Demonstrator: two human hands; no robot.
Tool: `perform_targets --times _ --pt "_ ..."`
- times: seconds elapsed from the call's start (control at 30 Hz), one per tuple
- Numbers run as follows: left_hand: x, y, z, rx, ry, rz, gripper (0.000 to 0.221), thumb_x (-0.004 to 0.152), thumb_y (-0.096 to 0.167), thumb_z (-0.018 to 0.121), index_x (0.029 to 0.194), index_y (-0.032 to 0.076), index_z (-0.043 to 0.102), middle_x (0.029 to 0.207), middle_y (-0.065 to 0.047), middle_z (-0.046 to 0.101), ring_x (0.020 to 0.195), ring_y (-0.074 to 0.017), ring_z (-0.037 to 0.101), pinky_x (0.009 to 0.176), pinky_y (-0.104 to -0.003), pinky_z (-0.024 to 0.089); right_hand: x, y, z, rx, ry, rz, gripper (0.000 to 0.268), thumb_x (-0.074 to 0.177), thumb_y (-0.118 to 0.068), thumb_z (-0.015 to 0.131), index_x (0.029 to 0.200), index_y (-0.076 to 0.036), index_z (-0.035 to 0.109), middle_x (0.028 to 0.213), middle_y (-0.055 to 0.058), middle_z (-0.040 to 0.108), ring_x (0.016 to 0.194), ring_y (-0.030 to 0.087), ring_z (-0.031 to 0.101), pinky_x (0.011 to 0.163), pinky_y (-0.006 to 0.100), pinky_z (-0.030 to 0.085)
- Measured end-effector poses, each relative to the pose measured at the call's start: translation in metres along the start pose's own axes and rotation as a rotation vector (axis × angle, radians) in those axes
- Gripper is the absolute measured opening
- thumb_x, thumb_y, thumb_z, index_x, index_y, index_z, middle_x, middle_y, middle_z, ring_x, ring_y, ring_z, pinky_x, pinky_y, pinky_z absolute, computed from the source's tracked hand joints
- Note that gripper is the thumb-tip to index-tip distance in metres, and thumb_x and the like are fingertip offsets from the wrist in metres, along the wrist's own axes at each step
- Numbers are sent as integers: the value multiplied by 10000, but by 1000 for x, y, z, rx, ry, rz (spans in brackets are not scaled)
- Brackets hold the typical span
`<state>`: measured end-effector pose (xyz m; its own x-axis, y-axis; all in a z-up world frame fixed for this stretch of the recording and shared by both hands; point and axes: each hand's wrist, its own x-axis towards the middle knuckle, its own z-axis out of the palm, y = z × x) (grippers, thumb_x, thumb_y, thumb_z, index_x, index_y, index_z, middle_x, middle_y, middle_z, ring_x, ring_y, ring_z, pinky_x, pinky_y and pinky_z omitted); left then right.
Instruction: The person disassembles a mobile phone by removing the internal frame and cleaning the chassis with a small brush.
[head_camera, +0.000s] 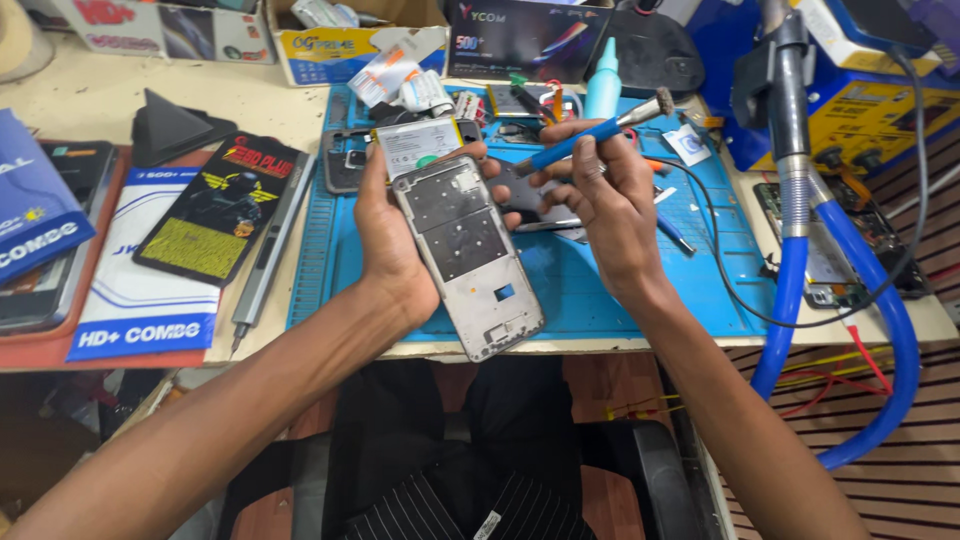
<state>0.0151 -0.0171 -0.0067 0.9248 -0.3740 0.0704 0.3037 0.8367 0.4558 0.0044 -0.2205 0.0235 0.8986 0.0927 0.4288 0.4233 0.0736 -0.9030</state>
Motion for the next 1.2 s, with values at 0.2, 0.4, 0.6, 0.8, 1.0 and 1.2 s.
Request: perform_targets --times 0.2,0.4,0.6,0.8,1.0,1.2 --pt "1 -1 0 -48 -7 18 907 1013 729 266 1222 -70 642 1031 -217 713 963 -328 712 917 -487 608 0 4 -2 132 -20 64 270 1087 -234 540 1199 -2 621 1104 154 709 998 228 750 862 352 632" --pt "2 -3 -1 9 58 4 913 1005 716 243 1201 -82 641 1036 -237 713 995 -353 712 972 -514 593 -5 0 4 -101 -47 6 172 1010 -86 708 1135 18 654 1105 137 718 1014 183 750 883 330 668" --pt "4 -4 -6 -11 40 -29 871 1019 703 255 1187 -66 628 1048 -233 712 1017 -359 707 993 -545 578 -8 -9 8 -116 -68 -6 161 965 -61 741 1097 19 695 1170 129 724 1015 157 740 903 299 674" --pt "2 -5 -3 -19 -10 -66 726 1005 588 322 1214 -41 618 1072 -202 697 1038 -349 696 987 -583 568 -8 -12 7 -314 -69 -184 161 960 -23 770 1084 57 705 1188 149 697 1118 186 702 939 306 645" --pt "0 -5 -1 -25 -26 -84 575 949 411 368 1231 -33 600 1090 -198 698 1049 -331 699 992 -594 570 -9 -20 19 -171 -65 -75 172 949 -19 740 1089 52 671 1078 120 714 960 182 782 736 278 685" --pt "0 -11 1 80 123 -29 647 993 558 309 1174 12 607 999 -152 718 929 -296 728 883 -518 617 -6 -20 31 -309 -83 -142 180 971 -5 764 1120 64 691 1049 116 743 908 134 744 715 239 637"
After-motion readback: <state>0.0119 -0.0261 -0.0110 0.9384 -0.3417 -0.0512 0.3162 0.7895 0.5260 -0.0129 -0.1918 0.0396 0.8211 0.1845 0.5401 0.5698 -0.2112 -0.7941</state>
